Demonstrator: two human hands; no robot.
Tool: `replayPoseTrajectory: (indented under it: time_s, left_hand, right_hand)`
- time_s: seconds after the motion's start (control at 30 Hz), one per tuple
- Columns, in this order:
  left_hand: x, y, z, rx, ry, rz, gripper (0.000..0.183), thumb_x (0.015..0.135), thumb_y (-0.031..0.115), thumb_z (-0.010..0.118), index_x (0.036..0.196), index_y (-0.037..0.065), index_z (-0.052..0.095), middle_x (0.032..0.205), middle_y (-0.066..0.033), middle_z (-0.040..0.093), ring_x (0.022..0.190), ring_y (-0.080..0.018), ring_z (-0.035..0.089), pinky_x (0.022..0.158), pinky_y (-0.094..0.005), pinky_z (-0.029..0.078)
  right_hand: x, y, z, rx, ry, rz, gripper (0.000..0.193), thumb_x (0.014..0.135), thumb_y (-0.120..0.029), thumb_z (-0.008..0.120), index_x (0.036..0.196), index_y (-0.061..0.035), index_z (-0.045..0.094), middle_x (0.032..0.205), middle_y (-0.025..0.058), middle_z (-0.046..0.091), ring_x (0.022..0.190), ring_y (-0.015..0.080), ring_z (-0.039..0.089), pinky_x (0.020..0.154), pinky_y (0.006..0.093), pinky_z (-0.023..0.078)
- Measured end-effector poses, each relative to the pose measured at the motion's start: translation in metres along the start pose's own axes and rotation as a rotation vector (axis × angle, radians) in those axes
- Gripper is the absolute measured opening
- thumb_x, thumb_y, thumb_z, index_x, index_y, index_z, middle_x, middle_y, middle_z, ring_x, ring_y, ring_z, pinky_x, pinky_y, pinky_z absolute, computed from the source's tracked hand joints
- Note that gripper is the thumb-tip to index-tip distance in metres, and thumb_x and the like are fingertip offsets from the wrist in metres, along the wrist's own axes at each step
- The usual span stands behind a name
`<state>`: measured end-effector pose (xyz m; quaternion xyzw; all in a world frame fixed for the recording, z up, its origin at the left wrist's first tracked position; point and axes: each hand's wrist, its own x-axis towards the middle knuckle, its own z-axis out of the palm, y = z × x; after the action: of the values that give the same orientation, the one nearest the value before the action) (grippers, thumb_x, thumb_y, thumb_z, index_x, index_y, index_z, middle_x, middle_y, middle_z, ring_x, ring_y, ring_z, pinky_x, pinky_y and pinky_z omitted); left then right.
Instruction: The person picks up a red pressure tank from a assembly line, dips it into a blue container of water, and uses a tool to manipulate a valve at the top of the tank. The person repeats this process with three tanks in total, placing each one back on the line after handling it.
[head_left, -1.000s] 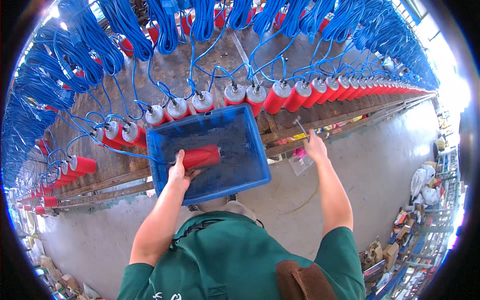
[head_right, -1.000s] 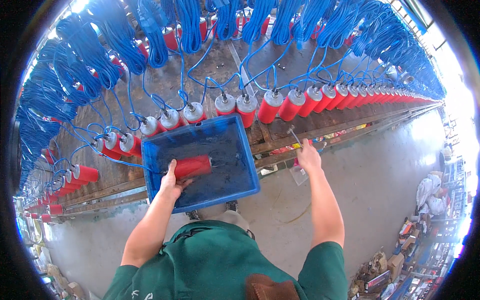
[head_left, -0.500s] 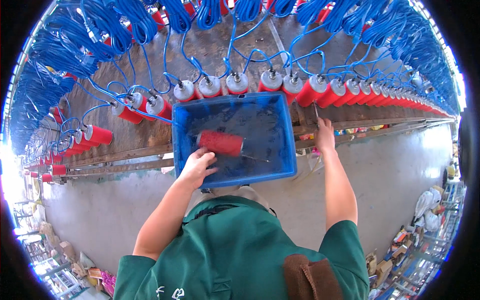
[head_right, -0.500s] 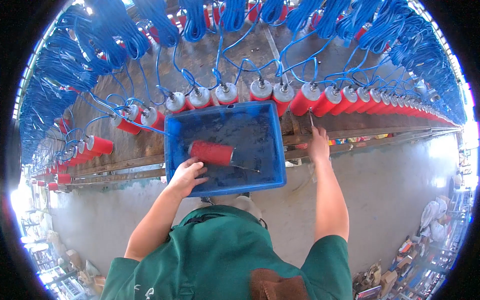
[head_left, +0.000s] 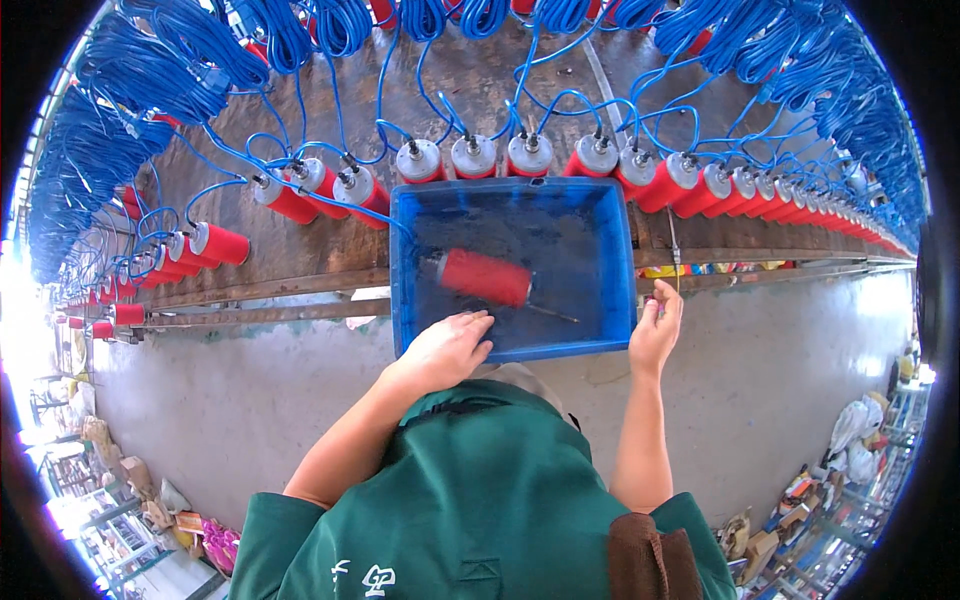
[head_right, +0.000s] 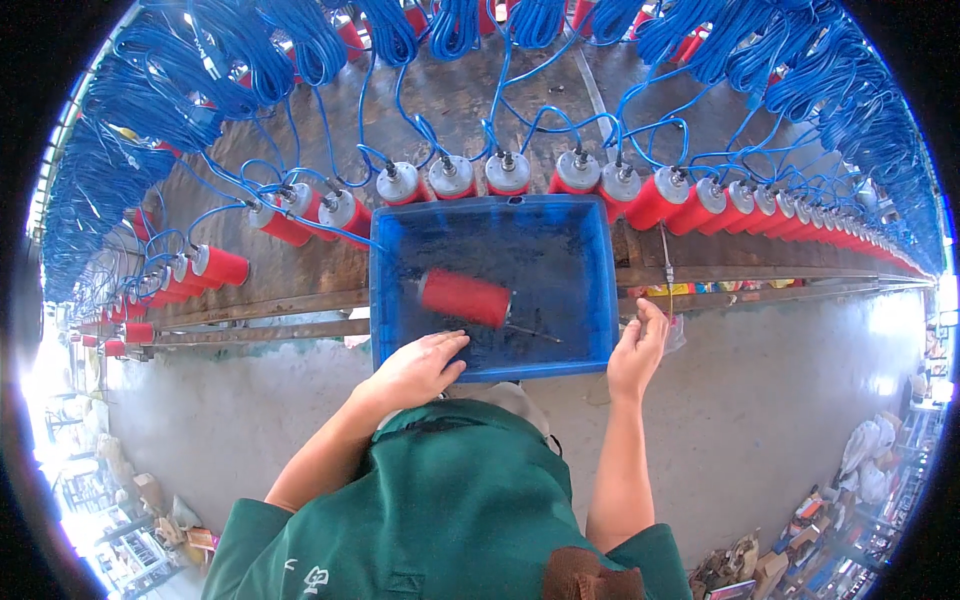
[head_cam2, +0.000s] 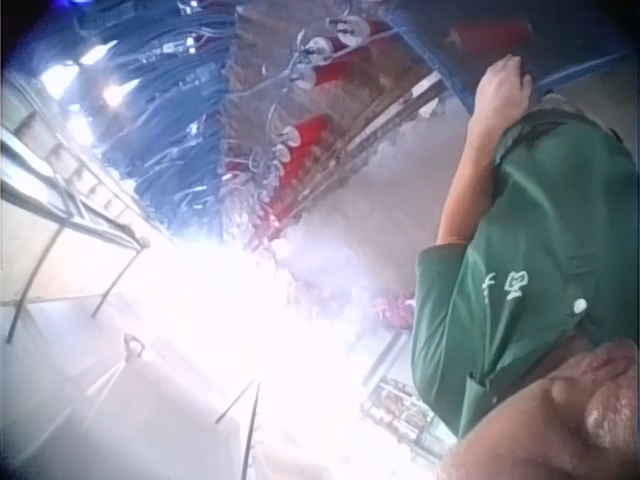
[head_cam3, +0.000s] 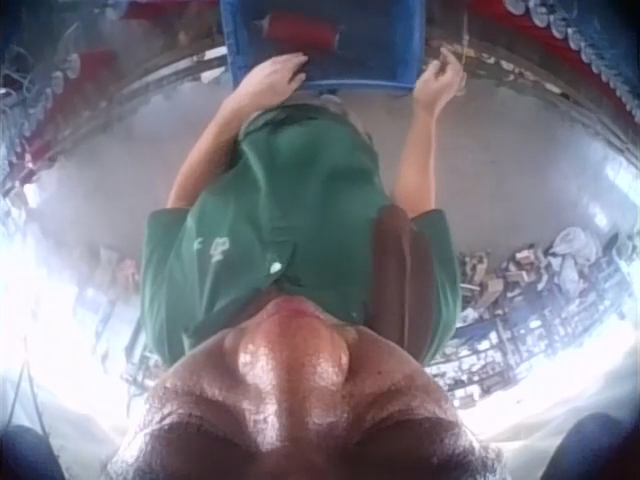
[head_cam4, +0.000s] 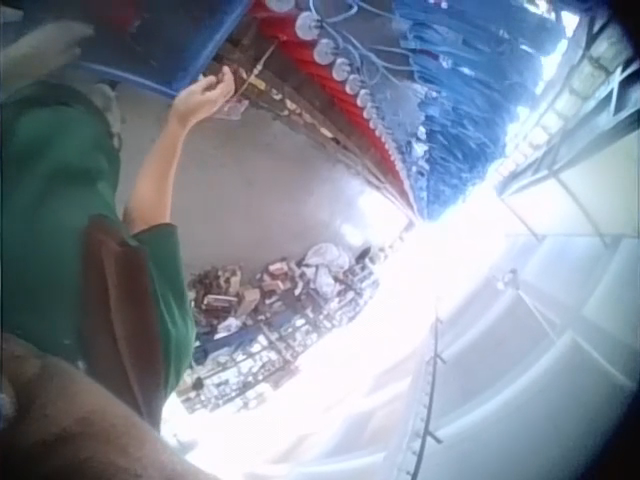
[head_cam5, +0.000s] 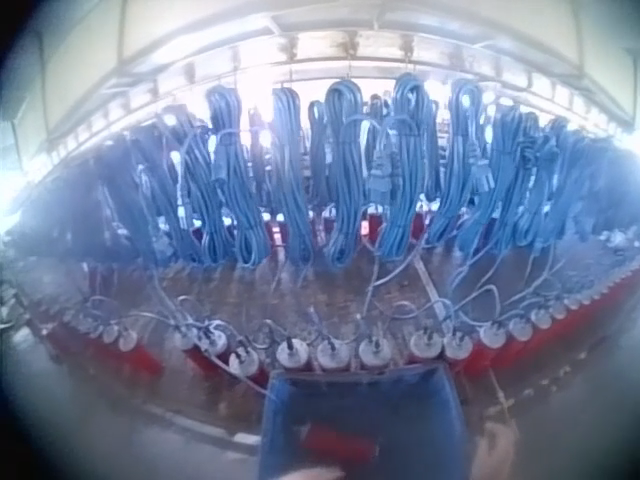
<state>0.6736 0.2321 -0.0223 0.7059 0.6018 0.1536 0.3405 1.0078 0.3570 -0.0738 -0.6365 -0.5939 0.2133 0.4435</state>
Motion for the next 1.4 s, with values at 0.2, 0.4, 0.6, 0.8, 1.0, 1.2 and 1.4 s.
replayPoseTrajectory:
  time_s: [0.2,0.4,0.6,0.8,1.0,1.2,1.4]
  left_hand:
    - [-0.001,0.008,-0.017,0.017,-0.111,0.008,0.052,0.1,0.026,0.063,0.142,-0.006,0.058,0.143,-0.0263,0.062,0.133,-0.0402,0.059,0.114,-0.0461,0.047]
    - [-0.006,0.003,-0.023,0.017,-0.089,0.038,0.052,0.1,0.026,0.063,0.142,-0.005,0.057,0.143,-0.0259,0.062,0.132,-0.0404,0.06,0.113,-0.0462,0.048]
    - [-0.007,0.001,-0.029,0.005,-0.094,0.036,0.053,0.1,0.025,0.063,0.143,-0.005,0.057,0.142,-0.026,0.063,0.132,-0.0407,0.06,0.112,-0.0466,0.048]
    - [-0.007,0.0,-0.031,0.011,-0.101,0.037,0.055,0.1,0.027,0.064,0.144,-0.004,0.056,0.143,-0.026,0.062,0.131,-0.0411,0.06,0.112,-0.0467,0.048]
    - [-0.006,0.002,-0.032,0.01,-0.118,0.033,0.055,0.099,0.026,0.066,0.145,-0.004,0.056,0.142,-0.0263,0.062,0.132,-0.0411,0.06,0.113,-0.0464,0.048]
    - [-0.009,0.0,-0.028,0.031,-0.038,0.091,0.053,0.097,0.024,0.067,0.14,-0.005,0.058,0.137,-0.0247,0.065,0.125,-0.0403,0.063,0.108,-0.0465,0.051]
    - [-0.007,0.005,-0.032,0.006,-0.099,0.051,0.056,0.099,0.026,0.067,0.144,-0.005,0.056,0.141,-0.0267,0.063,0.131,-0.0413,0.06,0.112,-0.0464,0.048]
  right_hand:
    - [-0.007,-0.005,0.015,-0.061,0.019,-0.021,0.035,0.096,0.007,0.052,0.128,0.0001,0.064,0.126,0.0164,0.066,0.119,0.0332,0.062,0.106,0.0403,0.049]
    - [-0.007,-0.006,0.019,-0.105,0.008,-0.054,0.038,0.093,0.009,0.051,0.127,-0.0003,0.064,0.124,0.0181,0.067,0.117,0.0351,0.063,0.102,0.0402,0.05]
    - [-0.006,-0.014,0.017,-0.213,-0.058,-0.138,0.034,0.094,0.008,0.05,0.124,-0.001,0.065,0.118,0.0175,0.069,0.11,0.0348,0.065,0.097,0.0419,0.052]
    - [-0.007,-0.019,0.018,-0.232,-0.06,-0.117,0.032,0.097,0.006,0.05,0.123,-0.0021,0.065,0.119,0.0171,0.069,0.108,0.0342,0.066,0.097,0.0423,0.052]
    - [-0.007,-0.014,0.019,-0.226,-0.06,-0.111,0.031,0.097,0.005,0.05,0.124,-0.0022,0.064,0.119,0.017,0.069,0.109,0.0341,0.066,0.099,0.0415,0.052]
    - [-0.006,-0.015,0.02,-0.21,-0.067,-0.091,0.032,0.097,0.006,0.05,0.123,-0.002,0.064,0.118,0.0175,0.07,0.11,0.0347,0.067,0.099,0.0423,0.052]
    - [-0.006,-0.009,0.02,-0.201,-0.071,-0.082,0.032,0.096,0.006,0.05,0.123,-0.0024,0.065,0.117,0.0178,0.07,0.11,0.035,0.067,0.099,0.0423,0.052]
